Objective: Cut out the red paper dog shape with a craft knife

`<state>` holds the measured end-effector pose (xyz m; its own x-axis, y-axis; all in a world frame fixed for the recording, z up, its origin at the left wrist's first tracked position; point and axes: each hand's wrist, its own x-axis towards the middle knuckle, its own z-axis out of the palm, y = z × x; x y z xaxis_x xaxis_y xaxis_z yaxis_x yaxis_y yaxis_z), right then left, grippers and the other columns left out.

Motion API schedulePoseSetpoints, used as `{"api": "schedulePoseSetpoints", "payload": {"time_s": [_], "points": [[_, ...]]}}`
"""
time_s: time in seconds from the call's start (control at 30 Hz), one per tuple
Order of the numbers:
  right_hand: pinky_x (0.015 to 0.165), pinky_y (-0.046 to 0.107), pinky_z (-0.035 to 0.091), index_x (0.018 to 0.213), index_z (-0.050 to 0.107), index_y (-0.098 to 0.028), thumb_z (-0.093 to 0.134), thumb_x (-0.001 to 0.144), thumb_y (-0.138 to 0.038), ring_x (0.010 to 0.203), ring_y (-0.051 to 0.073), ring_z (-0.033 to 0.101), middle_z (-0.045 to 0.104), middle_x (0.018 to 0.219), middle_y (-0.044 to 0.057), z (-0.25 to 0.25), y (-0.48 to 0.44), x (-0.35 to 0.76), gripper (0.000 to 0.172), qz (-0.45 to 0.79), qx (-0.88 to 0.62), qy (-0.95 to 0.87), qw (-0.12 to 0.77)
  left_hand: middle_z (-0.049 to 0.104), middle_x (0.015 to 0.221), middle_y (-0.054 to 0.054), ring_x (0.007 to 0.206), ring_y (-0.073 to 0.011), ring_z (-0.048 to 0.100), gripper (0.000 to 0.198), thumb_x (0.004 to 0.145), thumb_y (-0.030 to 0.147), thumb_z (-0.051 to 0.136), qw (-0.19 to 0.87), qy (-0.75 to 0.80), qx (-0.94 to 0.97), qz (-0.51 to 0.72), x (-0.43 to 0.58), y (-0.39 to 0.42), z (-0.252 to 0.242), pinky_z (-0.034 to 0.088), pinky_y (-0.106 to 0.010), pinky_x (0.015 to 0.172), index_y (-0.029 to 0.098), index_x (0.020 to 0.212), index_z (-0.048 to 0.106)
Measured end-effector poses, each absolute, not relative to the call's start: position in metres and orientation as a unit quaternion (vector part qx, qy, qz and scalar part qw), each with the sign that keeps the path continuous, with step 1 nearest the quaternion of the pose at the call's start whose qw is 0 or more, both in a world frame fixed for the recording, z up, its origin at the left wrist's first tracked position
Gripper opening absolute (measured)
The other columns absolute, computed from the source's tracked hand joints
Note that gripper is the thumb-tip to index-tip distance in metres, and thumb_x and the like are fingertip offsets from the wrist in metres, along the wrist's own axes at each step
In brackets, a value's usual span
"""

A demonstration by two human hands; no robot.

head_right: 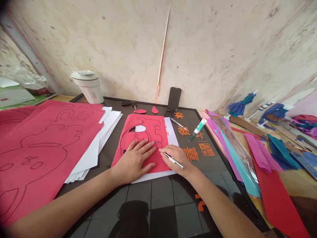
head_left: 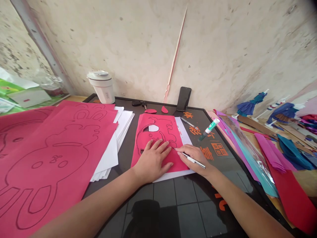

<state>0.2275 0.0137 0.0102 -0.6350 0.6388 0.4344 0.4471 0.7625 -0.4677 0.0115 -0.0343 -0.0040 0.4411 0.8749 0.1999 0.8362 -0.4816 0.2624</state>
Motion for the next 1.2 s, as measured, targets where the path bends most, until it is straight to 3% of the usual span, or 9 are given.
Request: {"api": "schedulePoseSetpoints", "payload": {"time_s": [0.5, 0.7, 0.83, 0.93, 1.0, 1.1, 1.2], "points": [[0.072, 0.027, 0.057, 0.097, 0.074, -0.02, 0.055, 0.093, -0.021, 0.076, 0.017, 0.073, 0.077, 0.085, 0.005, 0.016, 0.017, 0.239, 0.019, 0.187, -0.303, -0.891, 0.281, 0.043, 0.153, -0.008, 0.14, -0.0375, 0.037, 0.056, 0.098, 0.053, 0.041, 0.057, 0.503, 0.849, 0.151, 0.011, -0.034, -0.003, 0.024, -0.061, 0.114, 0.02, 0.142, 0.052], [0.081, 0.032, 0.061, 0.109, 0.072, -0.024, 0.057, 0.095, -0.035, 0.087, 0.02, 0.075, 0.078, 0.099, 0.006, 0.009, 0.023, 0.247, 0.024, 0.205, -0.377, -0.825, 0.369, 0.043, 0.153, -0.009, 0.139, -0.0376, 0.038, 0.054, 0.099, 0.052, 0.041, 0.052, 0.484, 0.861, 0.15, 0.008, -0.034, -0.004, 0.026, -0.061, 0.114, 0.021, 0.142, 0.052], [0.087, 0.036, 0.06, 0.115, 0.071, -0.023, 0.054, 0.096, -0.039, 0.094, 0.022, 0.074, 0.078, 0.102, 0.006, 0.002, 0.03, 0.251, 0.029, 0.204, -0.405, -0.797, 0.399, 0.041, 0.154, -0.007, 0.142, -0.035, 0.035, 0.048, 0.101, 0.044, 0.038, 0.057, 0.449, 0.883, 0.125, 0.003, -0.036, 0.005, 0.02, -0.062, 0.115, 0.024, 0.143, 0.05], [0.09, 0.039, 0.058, 0.113, 0.071, -0.025, 0.054, 0.096, -0.037, 0.099, 0.023, 0.072, 0.077, 0.105, 0.006, 0.001, 0.031, 0.253, 0.027, 0.162, -0.402, -0.82, 0.373, 0.046, 0.152, -0.004, 0.142, -0.0355, 0.034, 0.041, 0.097, 0.026, 0.043, 0.034, 0.419, 0.902, 0.1, 0.0, -0.037, 0.015, 0.016, -0.067, 0.114, 0.029, 0.136, 0.057], [0.092, 0.04, 0.056, 0.116, 0.069, -0.026, 0.054, 0.097, -0.034, 0.102, 0.023, 0.071, 0.077, 0.106, 0.005, 0.003, 0.03, 0.254, 0.026, 0.132, -0.386, -0.84, 0.357, 0.05, 0.148, -0.004, 0.139, -0.0363, 0.037, 0.042, 0.089, 0.012, 0.047, -0.008, 0.411, 0.906, 0.1, -0.002, -0.036, 0.019, 0.019, -0.066, 0.112, 0.029, 0.122, 0.067], [0.094, 0.04, 0.052, 0.122, 0.065, -0.025, 0.051, 0.099, -0.032, 0.103, 0.022, 0.07, 0.076, 0.109, 0.006, 0.005, 0.029, 0.253, 0.028, 0.088, -0.345, -0.871, 0.339, 0.064, 0.129, -0.01, 0.121, -0.033, 0.054, 0.042, 0.083, 0.0, 0.044, -0.059, 0.435, 0.891, 0.118, -0.002, -0.034, 0.021, 0.035, -0.057, 0.104, 0.023, 0.102, 0.073], [0.091, 0.042, 0.049, 0.121, 0.064, -0.022, 0.05, 0.099, -0.029, 0.098, 0.023, 0.071, 0.076, 0.108, 0.009, 0.005, 0.029, 0.251, 0.027, 0.017, -0.318, -0.898, 0.305, 0.072, 0.105, -0.012, 0.093, -0.0285, 0.065, 0.037, 0.091, 0.006, 0.04, -0.063, 0.49, 0.859, 0.137, 0.004, -0.038, 0.019, 0.047, -0.049, 0.088, 0.018, 0.109, 0.07]]}}
